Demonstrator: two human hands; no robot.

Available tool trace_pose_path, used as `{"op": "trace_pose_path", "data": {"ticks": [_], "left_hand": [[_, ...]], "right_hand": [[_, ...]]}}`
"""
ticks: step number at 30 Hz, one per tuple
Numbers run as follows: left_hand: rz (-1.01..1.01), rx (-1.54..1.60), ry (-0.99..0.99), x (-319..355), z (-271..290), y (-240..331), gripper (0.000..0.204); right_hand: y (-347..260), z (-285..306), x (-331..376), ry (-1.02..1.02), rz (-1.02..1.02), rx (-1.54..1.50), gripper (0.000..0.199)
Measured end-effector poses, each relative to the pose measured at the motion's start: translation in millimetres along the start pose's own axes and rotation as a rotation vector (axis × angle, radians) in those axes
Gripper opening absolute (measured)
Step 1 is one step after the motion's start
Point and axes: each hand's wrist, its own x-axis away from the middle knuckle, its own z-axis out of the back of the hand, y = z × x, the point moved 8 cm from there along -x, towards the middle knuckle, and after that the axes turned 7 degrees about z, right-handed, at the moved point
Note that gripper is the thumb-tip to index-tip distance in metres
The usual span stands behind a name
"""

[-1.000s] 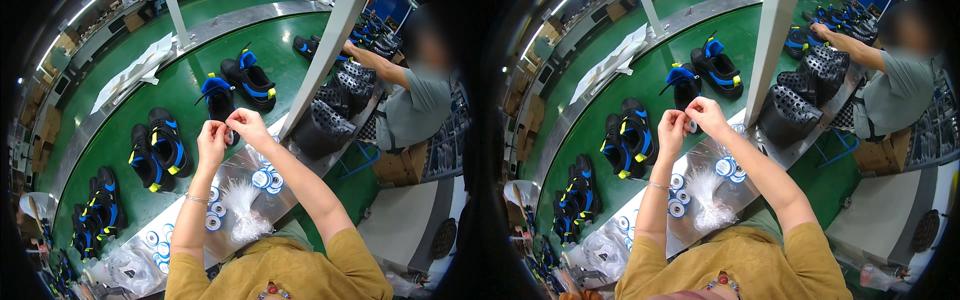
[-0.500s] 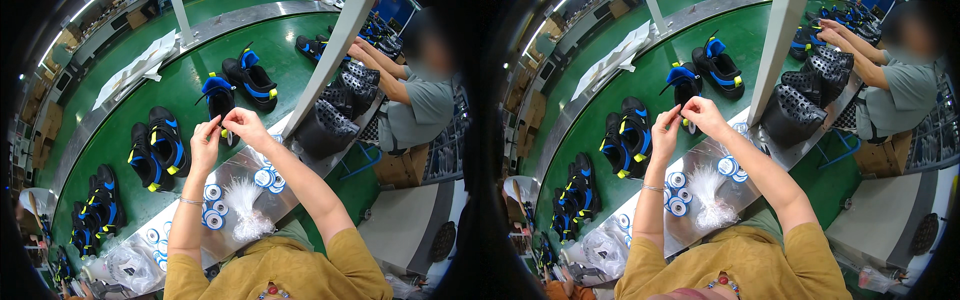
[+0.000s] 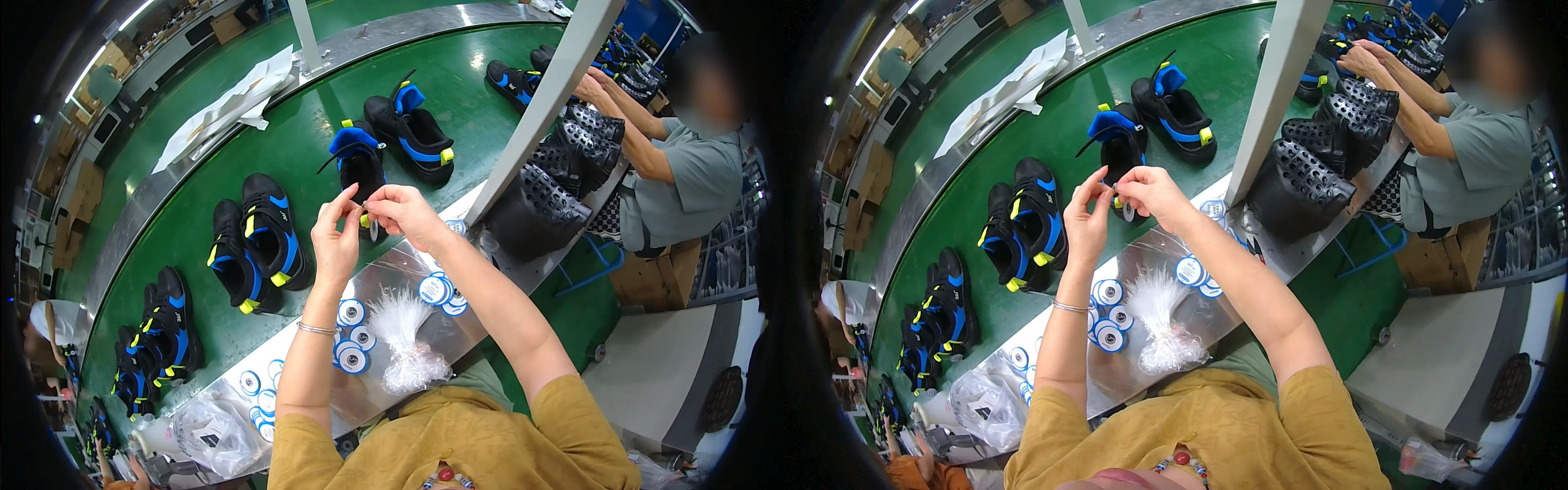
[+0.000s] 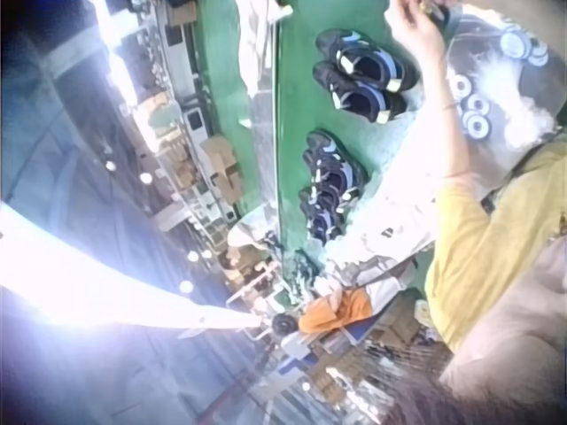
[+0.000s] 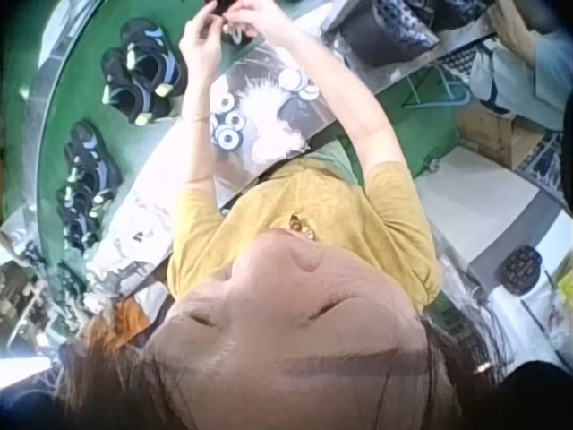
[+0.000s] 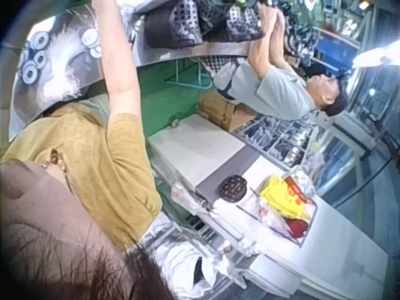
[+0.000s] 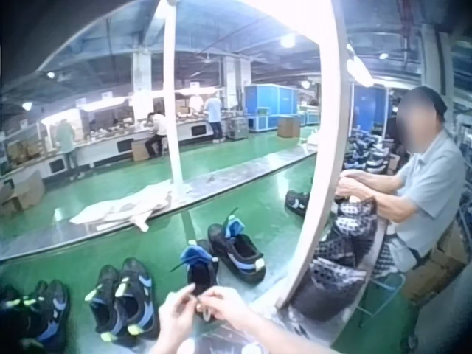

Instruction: The person attaches small circular tags to the heel area of black and blue shoes on a conveyor belt. They pick up tags from a pile, peel off backing, and press them onto each shoe, then move the shoes forward along the belt.

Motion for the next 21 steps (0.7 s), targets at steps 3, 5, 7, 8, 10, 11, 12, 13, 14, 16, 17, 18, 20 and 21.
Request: {"op": "trace_pose_path", "data": {"ticks": [3, 5, 7, 8, 10, 11, 12, 13, 14, 16, 17, 18, 20, 21], "left_hand": [[0.001, -0.010, -0.013, 0.1, -0.5, -0.1, 0.040], [-0.006, -0.013, -0.026, 0.1, -0.2, -0.3, 0.041], [-0.015, -0.001, -0.039, 0.2, 0.0, -1.3, 0.041], [-0.003, 0.006, -0.047, -0.1, 0.1, -2.5, 0.040], [0.022, 0.021, -0.063, -0.6, 0.1, -4.8, 0.039], [0.025, 0.007, -0.051, -2.3, 2.7, -8.2, 0.038], [0.029, -0.005, -0.039, -4.0, 5.6, -14.5, 0.037], [0.033, -0.018, -0.027, -6.9, 9.8, -18.9, 0.036], [0.054, -0.092, 0.008, -12.6, 18.9, -21.2, 0.036], [0.009, -0.307, 0.201, -30.4, 37.4, -27.8, 0.039], [0.007, -0.423, 0.296, -42.5, 40.3, -33.5, 0.039], [-0.151, -0.605, 0.417, -53.3, 39.9, -29.3, 0.045], [0.008, -0.420, 0.216, -77.4, 31.6, -56.9, 0.034], [0.082, -0.325, 0.114, -88.0, 25.3, -66.5, 0.029]], "right_hand": [[5.7, 1.1, -2.6, 0.000, -0.029, -0.078, 0.007], [9.5, 0.9, -6.3, -0.056, -0.038, -0.068, 0.007], [10.7, -0.2, -9.0, -0.095, -0.039, -0.059, 0.007], [10.7, -1.1, -10.4, -0.106, -0.037, -0.055, 0.006], [10.3, -0.8, -10.8, -0.115, -0.021, 0.011, 0.006], [7.6, -0.6, -11.1, -0.117, -0.001, 0.075, 0.006], [4.3, 0.4, -11.8, -0.118, 0.018, 0.140, 0.007], [-0.4, 7.4, -12.8, -0.056, 0.032, 0.211, 0.009], [-6.6, 15.1, -14.4, 0.003, 0.046, 0.283, 0.011], [-15.2, 35.5, -20.1, 0.108, 0.081, 0.423, 0.019], [-14.5, 44.4, -26.1, 0.142, 0.169, 0.510, 0.020], [-15.8, 45.5, -31.9, 0.170, 0.257, 0.599, 0.020], [-17.4, 37.5, -39.4, 0.181, 0.320, 0.723, 0.024], [-21.7, 31.8, -41.5, 0.197, 0.416, 0.767, 0.023]]}}
